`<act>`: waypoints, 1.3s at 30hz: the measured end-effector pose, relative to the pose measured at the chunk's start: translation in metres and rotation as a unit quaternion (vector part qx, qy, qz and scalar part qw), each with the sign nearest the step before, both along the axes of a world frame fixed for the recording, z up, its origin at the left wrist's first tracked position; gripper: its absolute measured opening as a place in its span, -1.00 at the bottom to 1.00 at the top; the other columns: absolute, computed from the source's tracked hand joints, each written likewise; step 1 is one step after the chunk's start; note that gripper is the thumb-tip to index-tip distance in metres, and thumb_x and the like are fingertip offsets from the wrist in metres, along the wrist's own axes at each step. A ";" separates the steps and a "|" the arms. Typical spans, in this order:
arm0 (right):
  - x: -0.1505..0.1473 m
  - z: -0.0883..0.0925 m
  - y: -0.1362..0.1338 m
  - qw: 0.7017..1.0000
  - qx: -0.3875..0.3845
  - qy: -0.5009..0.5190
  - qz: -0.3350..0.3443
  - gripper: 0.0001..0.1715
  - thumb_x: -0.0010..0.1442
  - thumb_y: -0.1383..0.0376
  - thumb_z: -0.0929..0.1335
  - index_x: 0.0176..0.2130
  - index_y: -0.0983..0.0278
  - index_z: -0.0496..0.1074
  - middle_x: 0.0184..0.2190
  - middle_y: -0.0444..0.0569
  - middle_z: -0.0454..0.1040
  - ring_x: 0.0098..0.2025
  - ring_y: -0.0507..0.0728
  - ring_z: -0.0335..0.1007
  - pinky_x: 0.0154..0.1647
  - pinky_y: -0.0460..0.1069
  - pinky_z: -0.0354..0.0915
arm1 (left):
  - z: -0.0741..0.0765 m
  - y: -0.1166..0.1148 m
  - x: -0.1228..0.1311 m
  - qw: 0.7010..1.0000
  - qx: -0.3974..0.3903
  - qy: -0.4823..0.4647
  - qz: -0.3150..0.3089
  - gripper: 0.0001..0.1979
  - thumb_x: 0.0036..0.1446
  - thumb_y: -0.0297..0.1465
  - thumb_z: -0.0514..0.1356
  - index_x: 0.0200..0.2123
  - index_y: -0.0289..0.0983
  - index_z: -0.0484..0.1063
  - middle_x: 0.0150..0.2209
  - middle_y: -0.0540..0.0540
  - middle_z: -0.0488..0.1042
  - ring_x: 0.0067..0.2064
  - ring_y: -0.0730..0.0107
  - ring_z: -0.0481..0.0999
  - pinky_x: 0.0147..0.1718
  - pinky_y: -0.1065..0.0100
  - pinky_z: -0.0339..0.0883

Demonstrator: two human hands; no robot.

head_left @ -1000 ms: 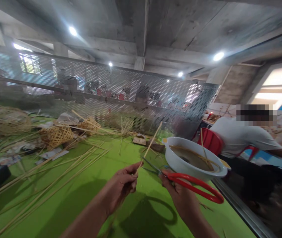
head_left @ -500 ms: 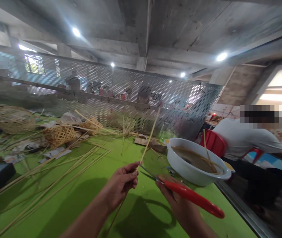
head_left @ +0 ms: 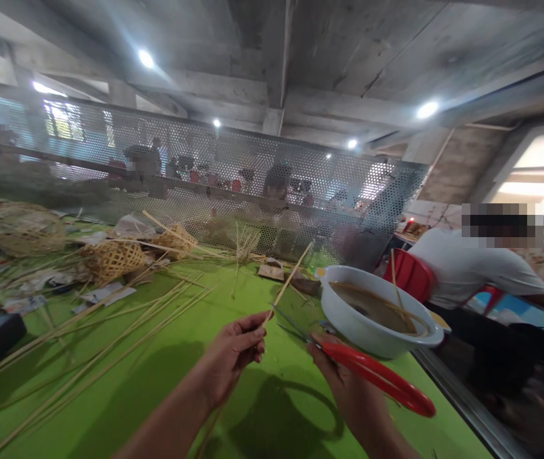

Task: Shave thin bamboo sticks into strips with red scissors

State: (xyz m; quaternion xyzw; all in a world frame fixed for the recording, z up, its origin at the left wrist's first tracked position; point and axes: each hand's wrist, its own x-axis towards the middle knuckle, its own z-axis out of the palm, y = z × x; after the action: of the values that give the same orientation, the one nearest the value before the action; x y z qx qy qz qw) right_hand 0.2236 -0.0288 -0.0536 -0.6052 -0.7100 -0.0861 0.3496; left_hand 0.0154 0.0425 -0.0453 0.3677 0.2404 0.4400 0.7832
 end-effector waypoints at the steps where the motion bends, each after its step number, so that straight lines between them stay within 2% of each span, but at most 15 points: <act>1: -0.001 -0.001 0.000 1.000 -0.008 -0.005 0.011 -0.63 0.30 0.06 0.21 -0.13 0.17 0.47 -0.18 -0.02 0.54 -0.15 0.23 0.47 -0.12 0.07 0.37 | -0.001 0.001 0.000 1.000 0.006 0.000 0.003 -0.64 -0.02 -0.55 0.29 -0.08 -0.35 0.49 -0.47 0.03 0.34 -0.51 0.66 0.34 -0.55 0.60 0.23; 5: -0.004 -0.001 0.000 0.999 -0.030 -0.012 0.035 -0.61 0.31 0.07 0.18 -0.17 0.17 0.48 -0.23 -0.03 0.56 -0.21 0.20 0.49 -0.17 0.06 0.39 | -0.003 0.001 0.000 1.000 0.017 -0.005 -0.004 -0.62 -0.01 -0.53 0.29 -0.06 -0.32 0.48 -0.49 0.06 0.31 -0.55 0.65 0.31 -0.57 0.57 0.21; 10: 0.006 -0.005 0.006 0.999 0.018 -0.007 -0.043 -0.52 0.28 0.00 0.19 -0.09 0.21 0.48 -0.15 0.03 0.55 -0.11 0.29 0.46 -0.02 0.19 0.32 | -0.001 -0.004 -0.002 0.995 0.018 0.005 -0.098 -0.55 0.09 -0.44 0.22 0.09 -0.16 0.35 -0.41 0.05 0.36 -0.68 0.74 0.09 -0.69 0.57 -0.04; 13: 0.006 -0.008 0.006 0.999 0.014 -0.009 -0.046 -0.51 0.28 -0.01 0.18 -0.08 0.20 0.48 -0.14 0.03 0.55 -0.11 0.30 0.47 -0.04 0.20 0.34 | -0.004 -0.002 -0.003 0.996 0.030 0.001 -0.085 -0.59 0.09 -0.45 0.20 0.05 -0.22 0.38 -0.44 0.05 0.37 -0.70 0.77 -0.01 -0.71 0.57 -0.17; 15: 0.003 -0.009 0.005 1.000 -0.004 -0.008 -0.010 -0.55 0.28 0.01 0.19 -0.11 0.18 0.50 -0.19 0.00 0.57 -0.15 0.26 0.49 -0.12 0.12 0.40 | -0.007 0.002 -0.002 0.998 0.035 0.002 -0.059 -0.63 0.08 -0.45 0.21 0.00 -0.25 0.41 -0.46 0.05 0.39 -0.71 0.77 -0.05 -0.73 0.56 -0.21; 18: 0.000 -0.008 0.003 1.000 -0.011 -0.003 0.022 -0.60 0.27 0.02 0.21 -0.14 0.16 0.50 -0.20 -0.04 0.57 -0.17 0.22 0.51 -0.18 0.03 0.43 | -0.008 0.005 -0.001 0.999 0.034 0.010 -0.040 -0.66 0.06 -0.44 0.23 -0.05 -0.29 0.44 -0.47 0.03 0.41 -0.72 0.77 -0.04 -0.74 0.56 -0.22; 22: -0.001 -0.003 0.001 1.000 0.017 -0.001 -0.021 -0.58 0.27 0.01 0.21 -0.14 0.17 0.50 -0.21 -0.01 0.57 -0.16 0.25 0.49 -0.12 0.09 0.39 | -0.007 0.004 0.000 0.998 0.046 0.004 -0.043 -0.66 0.04 -0.42 0.25 -0.06 -0.32 0.45 -0.46 0.00 0.44 -0.72 0.78 -0.02 -0.74 0.56 -0.21; 27: -0.005 0.000 -0.001 0.998 -0.031 -0.021 0.044 -0.62 0.30 0.06 0.19 -0.17 0.16 0.50 -0.24 -0.04 0.57 -0.24 0.18 0.50 -0.21 0.01 0.41 | -0.006 0.005 -0.001 0.998 0.046 0.009 -0.029 -0.68 0.03 -0.43 0.26 -0.09 -0.34 0.48 -0.46 -0.02 0.45 -0.70 0.77 0.00 -0.73 0.55 -0.20; 31: -0.001 -0.001 0.001 0.999 0.020 -0.004 -0.030 -0.59 0.27 0.03 0.21 -0.13 0.17 0.49 -0.18 0.01 0.55 -0.18 0.24 0.49 -0.12 0.10 0.38 | -0.006 0.004 -0.001 0.998 0.050 0.000 -0.046 -0.67 0.01 -0.49 0.22 -0.09 -0.33 0.49 -0.38 -0.06 0.45 -0.69 0.75 0.02 -0.71 0.53 -0.14; 32: 0.000 -0.001 0.001 0.999 0.027 0.001 -0.040 -0.58 0.27 0.02 0.21 -0.12 0.18 0.49 -0.18 0.01 0.55 -0.17 0.25 0.49 -0.11 0.11 0.38 | -0.006 0.004 -0.001 0.998 0.048 -0.005 -0.051 -0.66 0.00 -0.51 0.20 -0.09 -0.32 0.49 -0.35 -0.06 0.43 -0.68 0.75 0.03 -0.70 0.53 -0.12; 34: 0.000 -0.002 0.001 1.000 0.018 0.000 -0.017 -0.59 0.28 0.02 0.21 -0.14 0.17 0.50 -0.20 0.00 0.56 -0.18 0.24 0.49 -0.13 0.09 0.39 | -0.007 0.005 -0.002 0.998 0.039 -0.017 -0.055 -0.64 -0.04 -0.55 0.19 -0.11 -0.31 0.50 -0.34 -0.04 0.38 -0.66 0.76 0.05 -0.68 0.53 -0.10; 37: -0.002 -0.001 0.000 0.999 -0.021 -0.006 0.035 -0.62 0.29 0.06 0.20 -0.17 0.16 0.50 -0.24 -0.03 0.57 -0.21 0.20 0.50 -0.20 0.03 0.41 | -0.009 0.007 -0.002 0.998 0.027 -0.023 -0.051 -0.64 -0.04 -0.56 0.21 -0.11 -0.32 0.50 -0.42 0.02 0.29 -0.66 0.77 0.03 -0.67 0.53 -0.13; 39: -0.002 -0.001 0.000 1.000 -0.017 -0.005 0.021 -0.63 0.29 0.06 0.20 -0.15 0.16 0.49 -0.21 -0.03 0.56 -0.19 0.21 0.49 -0.19 0.05 0.41 | -0.008 0.007 -0.001 0.998 0.026 -0.020 -0.056 -0.63 -0.03 -0.55 0.22 -0.09 -0.33 0.50 -0.48 0.05 0.24 -0.67 0.76 0.02 -0.67 0.53 -0.14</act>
State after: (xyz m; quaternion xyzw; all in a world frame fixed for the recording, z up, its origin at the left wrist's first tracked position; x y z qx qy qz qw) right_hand 0.2214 -0.0292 -0.0547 -0.5957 -0.7254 -0.0698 0.3377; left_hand 0.0140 0.0494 -0.0534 0.3917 0.1921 0.4087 0.8016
